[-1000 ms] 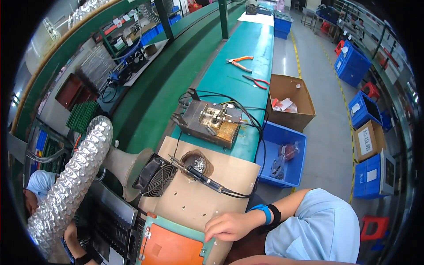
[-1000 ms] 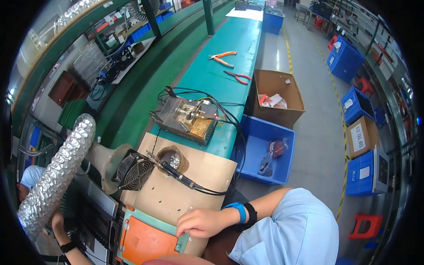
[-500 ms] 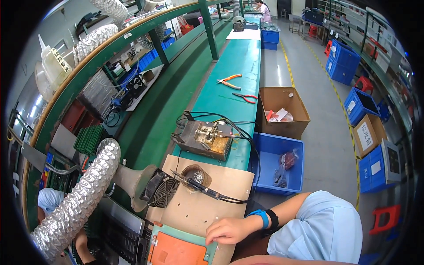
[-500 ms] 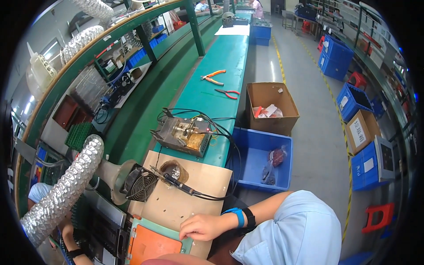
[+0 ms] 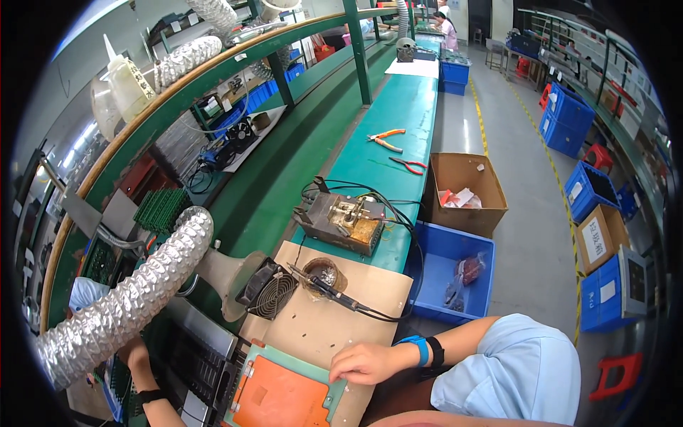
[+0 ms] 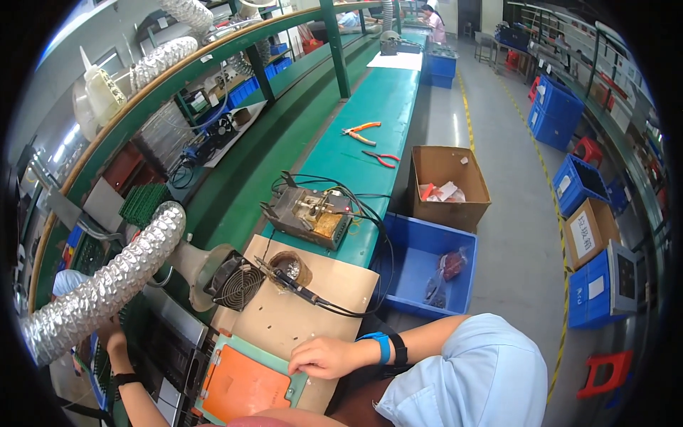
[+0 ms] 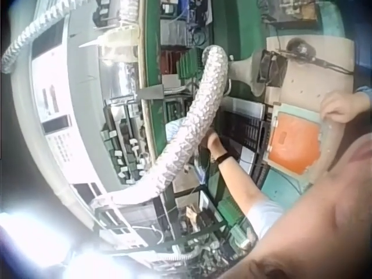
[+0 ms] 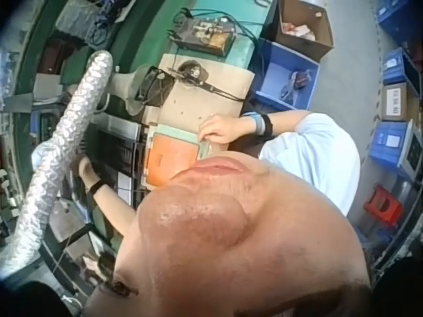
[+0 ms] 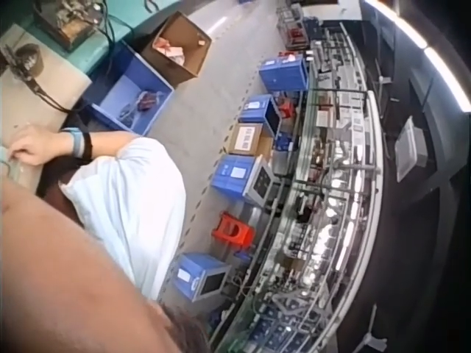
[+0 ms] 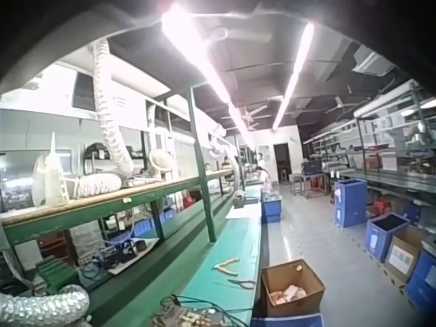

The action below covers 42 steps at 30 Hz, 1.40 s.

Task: Soldering components onto multiple printed circuit boards at an assembly line.

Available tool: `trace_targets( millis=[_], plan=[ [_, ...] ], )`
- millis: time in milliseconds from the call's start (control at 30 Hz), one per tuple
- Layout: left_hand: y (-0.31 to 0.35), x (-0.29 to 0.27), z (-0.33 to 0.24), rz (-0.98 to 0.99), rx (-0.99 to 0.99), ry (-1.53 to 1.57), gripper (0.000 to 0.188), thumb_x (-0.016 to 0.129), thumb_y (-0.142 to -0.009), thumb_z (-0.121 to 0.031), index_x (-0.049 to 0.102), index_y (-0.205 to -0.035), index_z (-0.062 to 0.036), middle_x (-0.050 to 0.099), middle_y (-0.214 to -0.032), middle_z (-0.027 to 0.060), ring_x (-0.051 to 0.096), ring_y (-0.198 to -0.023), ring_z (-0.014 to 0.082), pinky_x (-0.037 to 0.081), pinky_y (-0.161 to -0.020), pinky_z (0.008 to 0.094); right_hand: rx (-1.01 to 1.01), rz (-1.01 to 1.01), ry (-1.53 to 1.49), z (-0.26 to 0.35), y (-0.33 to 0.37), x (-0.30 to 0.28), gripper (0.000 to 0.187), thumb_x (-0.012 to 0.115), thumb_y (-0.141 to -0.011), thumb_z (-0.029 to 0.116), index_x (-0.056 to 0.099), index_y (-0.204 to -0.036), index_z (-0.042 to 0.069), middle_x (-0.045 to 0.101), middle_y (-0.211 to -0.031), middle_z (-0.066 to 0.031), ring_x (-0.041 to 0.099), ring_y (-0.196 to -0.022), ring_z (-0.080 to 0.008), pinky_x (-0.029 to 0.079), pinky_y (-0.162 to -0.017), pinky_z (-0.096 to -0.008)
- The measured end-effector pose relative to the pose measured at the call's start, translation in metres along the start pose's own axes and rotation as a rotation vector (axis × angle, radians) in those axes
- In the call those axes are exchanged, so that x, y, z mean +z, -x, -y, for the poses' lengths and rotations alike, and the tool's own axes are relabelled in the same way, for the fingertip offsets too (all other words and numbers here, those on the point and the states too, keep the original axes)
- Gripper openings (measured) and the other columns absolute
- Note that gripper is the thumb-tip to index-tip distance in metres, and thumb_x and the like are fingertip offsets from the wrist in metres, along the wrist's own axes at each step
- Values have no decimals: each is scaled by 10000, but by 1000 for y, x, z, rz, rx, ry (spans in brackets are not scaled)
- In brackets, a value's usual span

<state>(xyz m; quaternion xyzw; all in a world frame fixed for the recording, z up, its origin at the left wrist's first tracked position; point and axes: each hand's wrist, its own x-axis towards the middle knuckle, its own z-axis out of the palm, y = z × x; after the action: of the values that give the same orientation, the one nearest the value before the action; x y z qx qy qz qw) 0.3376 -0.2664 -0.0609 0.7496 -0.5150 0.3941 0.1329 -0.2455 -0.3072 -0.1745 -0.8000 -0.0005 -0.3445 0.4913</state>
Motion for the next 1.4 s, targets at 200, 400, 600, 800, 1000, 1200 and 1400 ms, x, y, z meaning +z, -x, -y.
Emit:
trace_targets(
  millis=[200,400,600,800,1000,1200,1400],
  plan=[
    [16,-66,-25,13,-74,115,212,548,-1023,-131,723,-1026,-11,713,-889,95,676,-809,194,531,-744,307,-12,-28,48,2,5,0,195,585,-871,-37,691,-1024,23,676,-892,-108,675,-827,-292,533,-717,-387],
    [48,-200,-89,196,-234,349,251,563,-1022,-120,696,-1154,47,738,-1015,185,715,-965,272,543,-858,375,-30,0,68,-5,9,2,210,564,-921,-39,702,-1069,17,694,-939,-108,688,-851,-281,541,-739,-363],
    [116,-322,-182,110,-279,782,381,501,-1106,-266,682,-1201,55,708,-937,108,624,-752,152,492,-725,261,81,-6,-62,7,4,3,204,577,-943,-9,705,-1100,15,711,-974,-99,700,-850,-235,548,-746,-350],
    [183,-362,-303,410,-309,1548,648,522,-1049,-569,689,-1223,33,719,-887,89,477,-601,47,321,-541,201,2,98,-191,86,-4,28,148,627,-950,59,700,-1070,10,715,-894,-108,694,-828,-241,543,-737,-357],
    [212,-343,-337,447,-384,1795,635,475,-1068,-551,626,-1214,49,672,-791,107,454,-564,51,285,-525,190,-75,344,-230,105,16,46,155,672,-950,96,695,-1073,4,707,-889,-131,675,-806,-262,531,-719,-372],
    [199,-348,-341,528,-317,1757,723,517,-1012,-638,676,-1204,41,718,-867,90,446,-573,42,296,-520,197,-164,555,-38,96,43,17,101,658,-967,77,735,-1006,24,724,-931,-135,695,-885,-305,541,-765,-388],
    [212,-329,-311,544,-285,1708,747,518,-984,-661,670,-1197,38,716,-840,98,440,-543,39,295,-495,192,344,-94,-185,82,122,-86,186,651,-1022,170,739,-1048,7,753,-928,-66,722,-881,-143,575,-767,-305]
  ],
)
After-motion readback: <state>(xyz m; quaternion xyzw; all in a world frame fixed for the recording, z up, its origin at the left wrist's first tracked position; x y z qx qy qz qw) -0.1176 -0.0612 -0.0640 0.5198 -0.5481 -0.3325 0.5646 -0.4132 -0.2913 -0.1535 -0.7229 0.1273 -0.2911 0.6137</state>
